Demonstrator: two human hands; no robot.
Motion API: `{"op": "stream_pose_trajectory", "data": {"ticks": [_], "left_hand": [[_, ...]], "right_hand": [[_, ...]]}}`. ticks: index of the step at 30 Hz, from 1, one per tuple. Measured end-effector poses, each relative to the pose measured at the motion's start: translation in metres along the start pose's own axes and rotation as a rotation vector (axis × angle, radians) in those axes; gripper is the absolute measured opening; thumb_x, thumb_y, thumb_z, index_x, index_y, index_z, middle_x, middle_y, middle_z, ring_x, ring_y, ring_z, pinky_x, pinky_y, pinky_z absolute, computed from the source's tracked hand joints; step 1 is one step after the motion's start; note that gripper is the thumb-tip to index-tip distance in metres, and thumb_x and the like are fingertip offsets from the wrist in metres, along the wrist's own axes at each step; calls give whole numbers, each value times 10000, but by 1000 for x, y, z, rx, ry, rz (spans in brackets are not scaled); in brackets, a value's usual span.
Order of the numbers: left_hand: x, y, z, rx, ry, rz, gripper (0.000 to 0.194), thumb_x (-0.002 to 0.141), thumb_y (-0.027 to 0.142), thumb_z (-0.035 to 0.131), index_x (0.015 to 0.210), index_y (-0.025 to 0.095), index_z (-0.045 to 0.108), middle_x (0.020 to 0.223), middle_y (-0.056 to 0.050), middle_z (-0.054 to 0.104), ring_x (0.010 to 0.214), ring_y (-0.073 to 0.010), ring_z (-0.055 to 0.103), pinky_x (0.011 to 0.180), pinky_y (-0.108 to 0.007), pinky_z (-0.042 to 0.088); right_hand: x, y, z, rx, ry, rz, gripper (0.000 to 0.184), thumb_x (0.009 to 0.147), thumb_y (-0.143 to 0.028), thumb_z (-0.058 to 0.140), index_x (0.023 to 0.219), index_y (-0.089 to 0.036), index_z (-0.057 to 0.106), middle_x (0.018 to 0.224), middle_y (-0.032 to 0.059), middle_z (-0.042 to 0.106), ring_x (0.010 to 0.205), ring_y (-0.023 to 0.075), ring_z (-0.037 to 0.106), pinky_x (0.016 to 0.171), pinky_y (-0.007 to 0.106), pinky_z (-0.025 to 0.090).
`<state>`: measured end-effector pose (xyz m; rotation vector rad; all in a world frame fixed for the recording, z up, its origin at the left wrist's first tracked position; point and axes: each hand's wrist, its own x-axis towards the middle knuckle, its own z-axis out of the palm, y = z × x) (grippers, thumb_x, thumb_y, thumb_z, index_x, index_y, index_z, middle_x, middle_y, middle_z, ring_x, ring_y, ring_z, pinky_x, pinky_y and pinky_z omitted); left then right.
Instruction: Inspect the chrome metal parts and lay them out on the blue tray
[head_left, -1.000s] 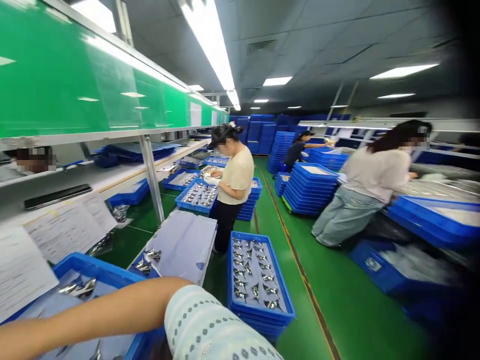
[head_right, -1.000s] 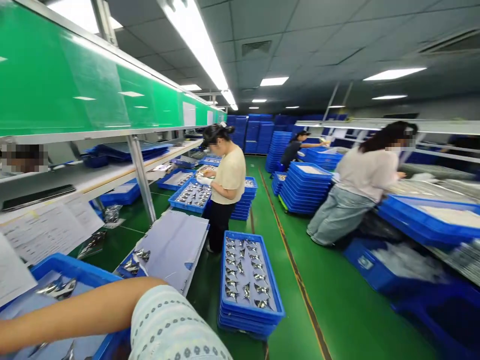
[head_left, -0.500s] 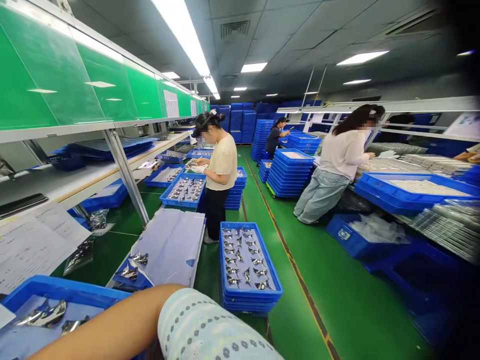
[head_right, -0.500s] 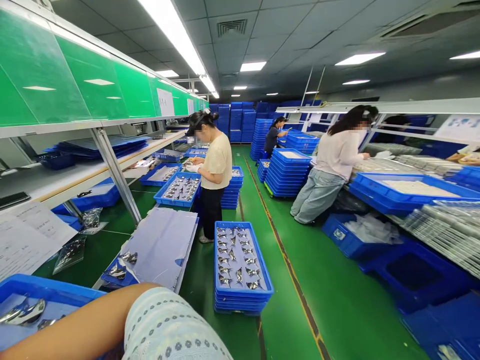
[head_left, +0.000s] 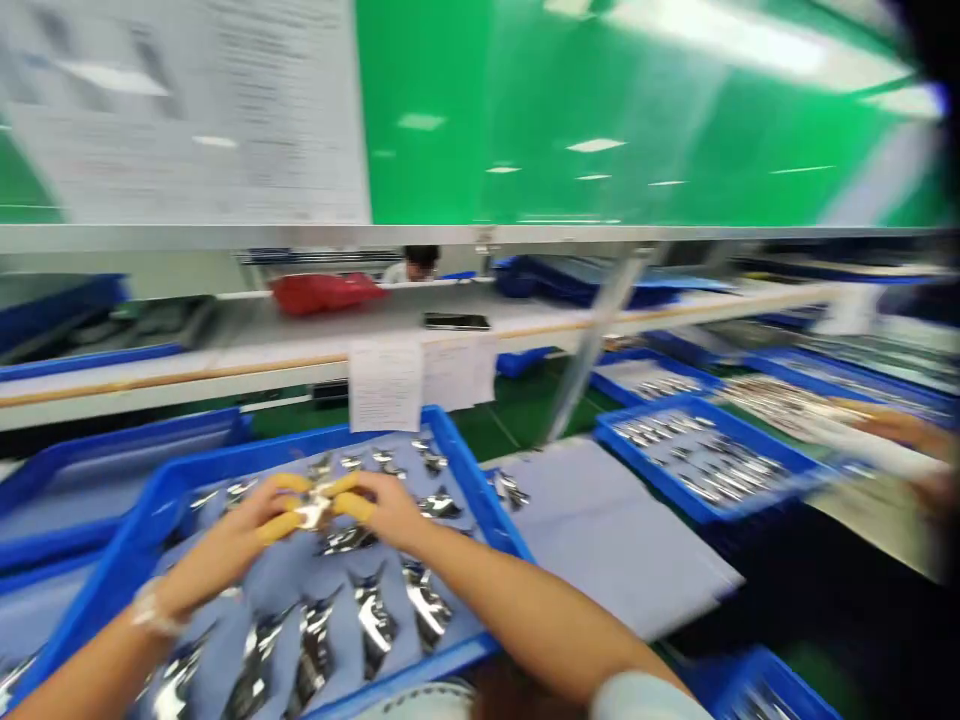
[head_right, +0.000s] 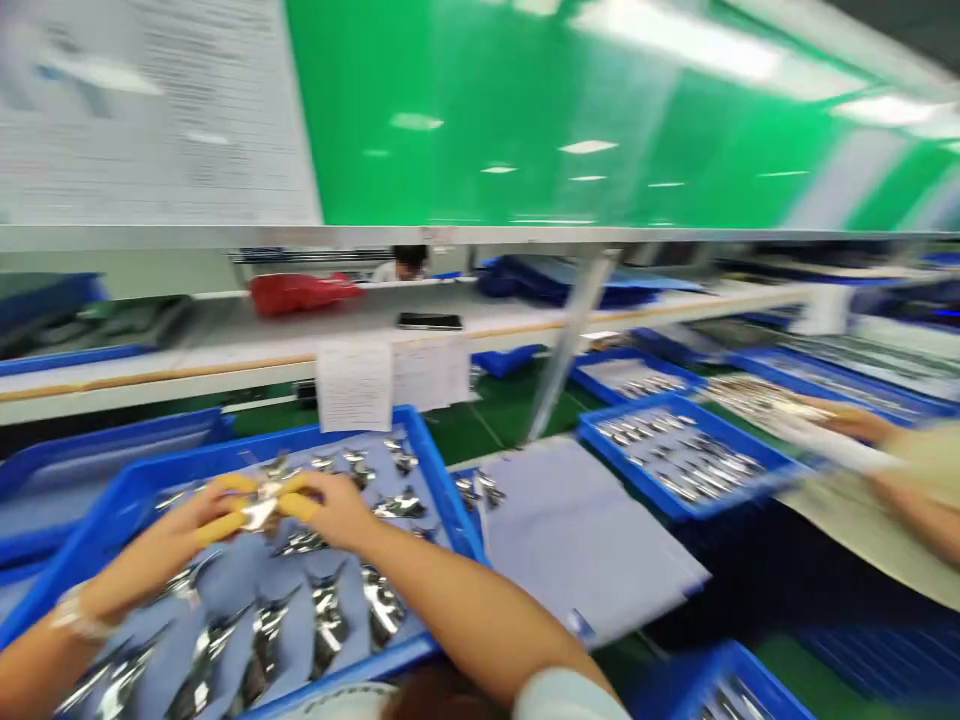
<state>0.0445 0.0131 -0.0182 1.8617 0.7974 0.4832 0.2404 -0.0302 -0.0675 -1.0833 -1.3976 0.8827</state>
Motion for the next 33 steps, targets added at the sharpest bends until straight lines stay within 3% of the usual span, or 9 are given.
{"op": "stream_pose_trajectory", "data": {"ticks": [1,6,11,16,20,25,33], "left_hand": [[-1,-8,4,-51,-23,-22,236,837,373,564,1033,251,517,815,-1,606,735,-148,550,750,-331,468],[5,-37,21,-196,1,226,221,852,370,529,962,193,457,834,-11,503,766,-132,500,741,-288,434],[-8,-39,23,53,13,304,204,864,357,500,961,180,473,913,-49,536,844,-162,513,813,-330,436],[-7,-38,22,177,210,300,459,806,523,555,1111,186,496,1052,-92,602,957,-218,557,856,-356,440],[-6,-39,24,314,272,360,485,822,610,449,917,173,636,876,-75,666,872,-207,590,835,-340,422],[-9,-42,23,336,263,439,547,825,647,384,813,187,679,781,-59,678,800,-179,602,811,-321,411],[-9,-39,22,377,261,504,544,859,604,368,700,165,647,633,-37,616,668,-146,576,718,-295,396]], "right_hand": [[-2,2,0,31,-7,-3,34,736,-225,646,757,-200,636,719,-16,637,674,152,588,645,260,469],[-12,5,1,137,19,45,184,785,-334,594,902,-217,515,644,-45,504,537,113,452,533,235,392],[-24,-2,4,-66,-16,-10,181,785,-377,588,774,-196,579,627,-17,520,543,123,452,519,245,390],[-30,-5,6,-292,25,-69,147,778,-349,597,773,-205,624,537,-31,486,481,126,433,473,247,371],[-33,-7,8,-399,16,-215,72,796,-283,598,781,-214,610,521,-47,457,432,110,398,430,239,335],[-35,-11,8,-463,-33,-359,64,820,-239,595,763,-225,569,521,-54,433,415,106,386,419,238,325],[-34,-7,5,-513,-71,-374,84,847,-260,564,784,-214,595,526,-43,445,419,104,397,409,231,329]]}}
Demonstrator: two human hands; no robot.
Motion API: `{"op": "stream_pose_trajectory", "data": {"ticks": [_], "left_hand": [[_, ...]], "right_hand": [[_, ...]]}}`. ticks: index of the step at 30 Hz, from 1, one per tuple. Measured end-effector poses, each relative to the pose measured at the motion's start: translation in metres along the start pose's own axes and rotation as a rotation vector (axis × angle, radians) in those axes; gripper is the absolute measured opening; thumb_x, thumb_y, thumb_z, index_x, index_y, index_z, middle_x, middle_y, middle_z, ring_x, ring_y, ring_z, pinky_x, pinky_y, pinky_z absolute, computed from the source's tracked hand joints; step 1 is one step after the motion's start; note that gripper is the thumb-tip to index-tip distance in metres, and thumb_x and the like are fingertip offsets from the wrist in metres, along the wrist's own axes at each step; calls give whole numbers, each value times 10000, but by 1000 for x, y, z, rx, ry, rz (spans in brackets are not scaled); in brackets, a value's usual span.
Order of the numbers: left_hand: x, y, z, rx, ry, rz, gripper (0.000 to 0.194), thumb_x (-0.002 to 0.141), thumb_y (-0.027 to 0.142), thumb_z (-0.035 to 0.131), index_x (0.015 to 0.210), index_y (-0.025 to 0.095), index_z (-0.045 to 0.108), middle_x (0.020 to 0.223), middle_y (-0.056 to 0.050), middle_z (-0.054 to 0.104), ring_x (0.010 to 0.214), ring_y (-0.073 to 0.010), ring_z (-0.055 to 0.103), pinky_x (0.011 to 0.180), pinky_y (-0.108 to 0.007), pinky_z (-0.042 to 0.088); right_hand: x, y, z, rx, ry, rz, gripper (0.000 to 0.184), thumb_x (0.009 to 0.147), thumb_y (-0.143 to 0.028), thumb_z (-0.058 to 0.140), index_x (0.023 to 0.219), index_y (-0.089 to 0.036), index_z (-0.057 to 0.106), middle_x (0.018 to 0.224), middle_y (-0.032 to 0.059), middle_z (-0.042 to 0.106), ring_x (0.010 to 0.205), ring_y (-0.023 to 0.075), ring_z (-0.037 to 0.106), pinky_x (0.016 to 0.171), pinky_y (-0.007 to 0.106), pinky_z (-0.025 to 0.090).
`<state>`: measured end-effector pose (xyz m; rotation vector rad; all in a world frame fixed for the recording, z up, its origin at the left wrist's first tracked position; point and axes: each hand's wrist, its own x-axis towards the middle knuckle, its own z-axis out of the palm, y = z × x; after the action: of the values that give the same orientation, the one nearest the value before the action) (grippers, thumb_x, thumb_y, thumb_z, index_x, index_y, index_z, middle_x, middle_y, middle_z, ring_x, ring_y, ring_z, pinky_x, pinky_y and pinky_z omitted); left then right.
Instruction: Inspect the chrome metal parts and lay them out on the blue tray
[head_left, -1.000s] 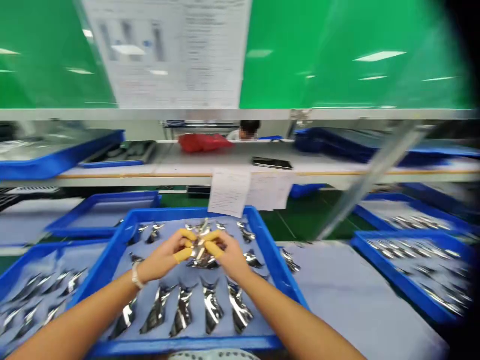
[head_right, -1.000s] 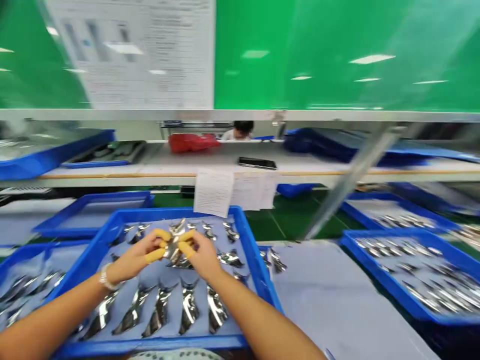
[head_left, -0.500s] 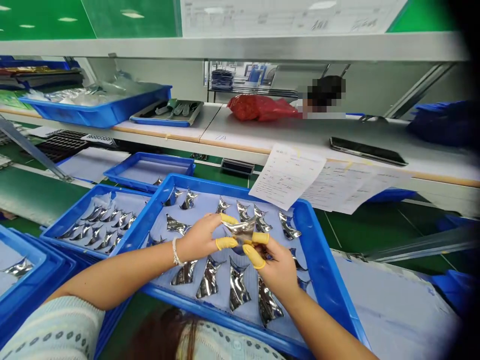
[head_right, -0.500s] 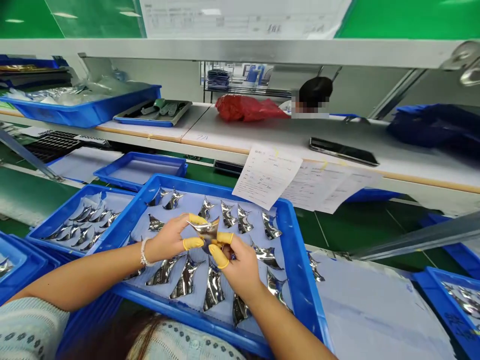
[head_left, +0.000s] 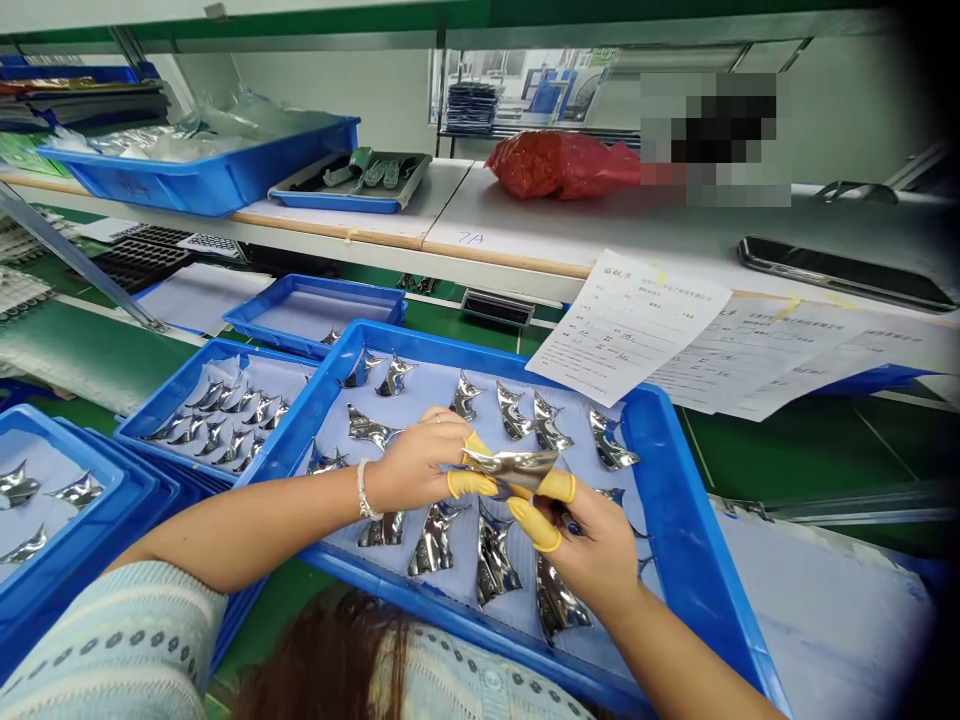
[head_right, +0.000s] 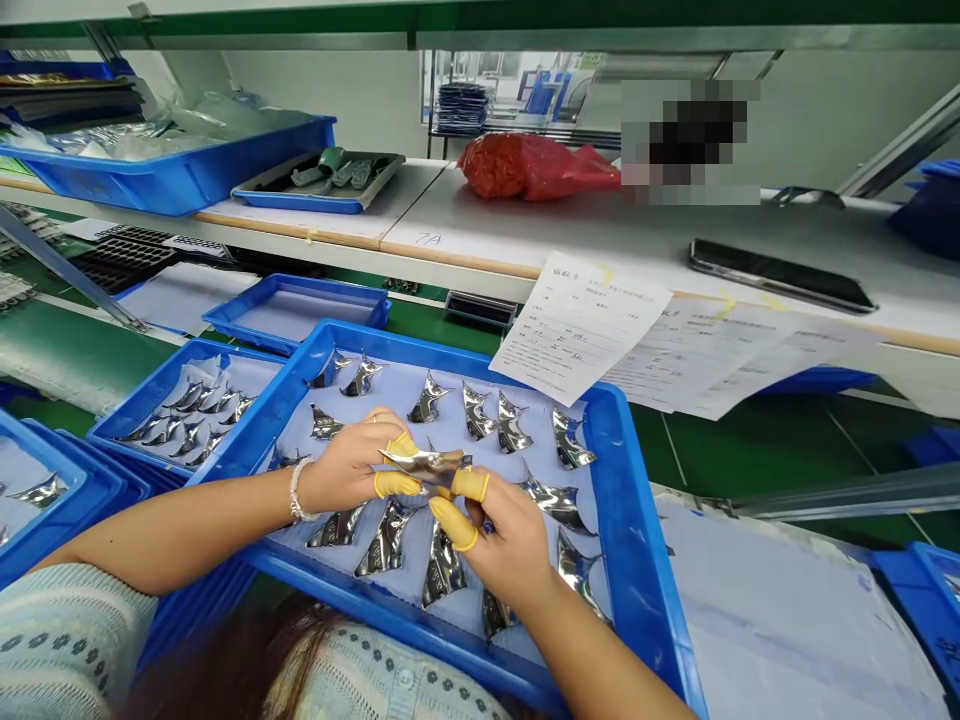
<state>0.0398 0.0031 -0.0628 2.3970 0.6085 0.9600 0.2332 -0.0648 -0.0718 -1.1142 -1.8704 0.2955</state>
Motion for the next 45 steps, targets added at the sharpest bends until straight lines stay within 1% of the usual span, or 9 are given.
{"op": "stream_pose_trajectory", "data": {"ticks": [7,9,14,18,25,30,35,40,45], "left_hand": [[-3,-5,1,-119,28,39,404,825,529,526,776,150,657,675,-40,659,680,-143,581,742,-296,425],[-2,-4,1,-214,16,-62,377,794,519,581,745,152,658,680,-37,657,676,-143,579,721,-290,434],[2,-2,3,-674,29,-510,320,705,448,703,673,143,609,665,-13,629,630,-122,567,637,-260,444],[6,-7,9,-947,90,-604,318,706,419,706,654,139,566,573,14,587,547,-98,528,580,-245,409],[9,-13,13,-1073,183,-790,383,622,428,766,605,125,532,586,35,537,535,-59,450,563,-223,343],[8,-13,14,-1106,168,-848,385,598,421,782,624,122,541,599,37,528,542,-56,425,561,-214,327],[8,-12,10,-1185,179,-820,415,605,451,778,615,127,519,570,41,496,535,-58,406,546,-206,321],[8,-9,6,-1322,174,-811,419,566,425,814,631,126,528,594,37,498,551,-62,435,577,-212,363],[6,-8,5,-1355,173,-771,363,583,351,820,645,117,550,602,35,508,551,-57,443,556,-206,350]], "right_hand": [[-1,6,0,54,-31,117,160,825,-334,595,817,-185,652,499,-43,445,421,107,402,431,235,352],[0,6,0,124,-52,199,183,812,-359,608,830,-184,658,508,-36,469,441,116,423,447,240,365],[-1,10,2,516,-92,438,302,847,-462,549,819,-184,664,524,-17,475,472,121,411,476,258,352],[-2,13,8,821,-96,591,293,802,-468,619,790,-180,670,491,-32,452,434,94,348,466,253,297],[1,6,9,1028,-140,709,247,702,-432,726,767,-195,702,555,13,606,390,67,316,443,250,242],[3,3,7,1043,-150,738,269,675,-454,738,739,-197,689,489,-7,569,382,71,308,444,251,243],[6,3,8,960,-182,806,280,674,-441,740,683,-184,631,556,6,595,421,73,329,453,241,228],[8,4,9,923,-247,908,326,679,-471,730,721,-185,579,469,-57,452,422,64,289,432,217,174],[8,5,9,938,-294,922,394,666,-536,727,741,-193,549,456,-67,424,434,74,291,428,215,181]]}}
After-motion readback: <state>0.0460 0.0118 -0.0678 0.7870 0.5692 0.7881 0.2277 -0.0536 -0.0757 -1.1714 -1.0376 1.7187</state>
